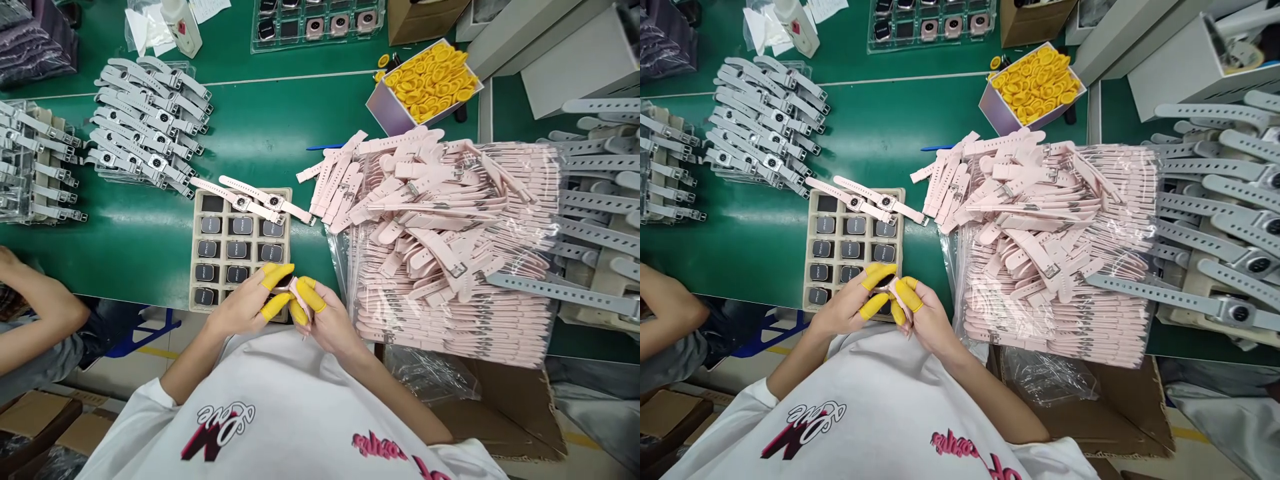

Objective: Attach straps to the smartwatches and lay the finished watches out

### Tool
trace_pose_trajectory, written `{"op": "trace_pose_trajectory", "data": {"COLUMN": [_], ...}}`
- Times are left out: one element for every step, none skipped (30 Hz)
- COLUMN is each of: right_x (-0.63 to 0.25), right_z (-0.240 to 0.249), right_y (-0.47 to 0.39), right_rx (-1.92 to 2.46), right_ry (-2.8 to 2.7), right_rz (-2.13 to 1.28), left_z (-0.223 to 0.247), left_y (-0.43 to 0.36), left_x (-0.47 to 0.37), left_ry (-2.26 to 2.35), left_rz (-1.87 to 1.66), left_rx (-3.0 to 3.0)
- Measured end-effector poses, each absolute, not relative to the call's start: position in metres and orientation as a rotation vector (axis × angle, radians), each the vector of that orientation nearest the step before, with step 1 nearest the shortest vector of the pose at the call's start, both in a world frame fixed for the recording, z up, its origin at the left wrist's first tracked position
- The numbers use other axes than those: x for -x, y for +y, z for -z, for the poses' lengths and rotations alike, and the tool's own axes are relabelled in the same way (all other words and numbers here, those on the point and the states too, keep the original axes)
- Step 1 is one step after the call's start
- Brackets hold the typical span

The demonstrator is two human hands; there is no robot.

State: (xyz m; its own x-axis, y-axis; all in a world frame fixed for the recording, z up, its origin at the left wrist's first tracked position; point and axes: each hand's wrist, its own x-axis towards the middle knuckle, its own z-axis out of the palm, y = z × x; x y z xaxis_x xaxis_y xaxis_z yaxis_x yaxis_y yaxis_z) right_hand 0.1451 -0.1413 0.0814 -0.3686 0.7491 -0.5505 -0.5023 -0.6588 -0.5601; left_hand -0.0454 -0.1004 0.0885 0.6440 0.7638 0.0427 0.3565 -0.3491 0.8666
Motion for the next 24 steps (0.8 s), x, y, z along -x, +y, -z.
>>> {"op": "trace_pose_trajectory", "data": {"right_x": [-0.146, -0.146, -0.147, -0.147, -0.147, -0.147, -0.148, -0.150, -0.152, -0.155, -0.159, -0.163, -0.167, -0.170, -0.172, -0.173, -0.173, -0.171, -0.169, -0.165, -0.161, -0.157, -0.154, -0.151], "right_z": [-0.081, -0.080, -0.080, -0.078, -0.077, -0.075, -0.074, -0.072, -0.071, -0.070, -0.070, -0.071, -0.072, -0.074, -0.077, -0.080, -0.083, -0.086, -0.090, -0.093, -0.095, -0.097, -0.099, -0.099], "right_y": [-0.141, -0.142, -0.142, -0.142, -0.143, -0.144, -0.144, -0.144, -0.144, -0.144, -0.144, -0.143, -0.142, -0.142, -0.141, -0.140, -0.139, -0.137, -0.136, -0.135, -0.133, -0.132, -0.131, -0.131], "right_rx": [1.049, 1.053, 1.052, 1.042, 1.025, 1.002, 0.975, 0.952, 0.938, 0.940, 0.960, 0.999, 1.046, 1.095, 1.133, 1.156, 1.160, 1.144, 1.118, 1.087, 1.053, 1.021, 0.996, 0.978], "right_ry": [-0.430, -0.492, -0.559, -0.615, -0.641, -0.638, -0.616, -0.589, -0.577, -0.596, -0.649, -0.719, -0.783, -0.832, -0.864, -0.880, -0.883, -0.884, -0.883, -0.879, -0.866, -0.848, -0.827, -0.804], "right_rz": [-2.045, -2.022, -2.011, -2.021, -2.060, -2.121, -2.197, -2.276, -2.344, -2.394, -2.418, -2.415, -2.387, -2.335, -2.266, -2.187, -2.113, -2.058, -2.024, -2.009, -2.010, -2.022, -2.040, -2.057], "left_z": [-0.086, -0.083, -0.081, -0.079, -0.077, -0.076, -0.076, -0.077, -0.080, -0.083, -0.087, -0.091, -0.095, -0.098, -0.101, -0.102, -0.103, -0.102, -0.100, -0.098, -0.096, -0.094, -0.092, -0.091], "left_y": [-0.102, -0.104, -0.107, -0.109, -0.110, -0.111, -0.110, -0.107, -0.102, -0.096, -0.089, -0.082, -0.075, -0.070, -0.068, -0.067, -0.069, -0.073, -0.077, -0.081, -0.084, -0.087, -0.088, -0.089], "left_x": [0.044, 0.041, 0.037, 0.033, 0.029, 0.026, 0.026, 0.027, 0.031, 0.037, 0.044, 0.052, 0.060, 0.066, 0.069, 0.070, 0.069, 0.065, 0.059, 0.053, 0.048, 0.043, 0.040, 0.038], "left_ry": [0.913, 0.956, 1.002, 1.042, 1.066, 1.070, 1.057, 1.035, 1.026, 1.041, 1.076, 1.121, 1.169, 1.211, 1.240, 1.255, 1.251, 1.225, 1.177, 1.114, 1.047, 0.984, 0.931, 0.895], "left_rz": [-0.627, -0.713, -0.807, -0.894, -0.967, -1.028, -1.078, -1.129, -1.189, -1.268, -1.359, -1.444, -1.506, -1.531, -1.505, -1.415, -1.273, -1.101, -0.931, -0.784, -0.673, -0.606, -0.581, -0.578], "left_rx": [-1.908, -1.852, -1.780, -1.685, -1.567, -1.434, -1.299, -1.178, -1.079, -1.009, -0.967, -0.946, -0.944, -0.958, -0.994, -1.051, -1.132, -1.238, -1.368, -1.511, -1.652, -1.775, -1.871, -1.933]}}
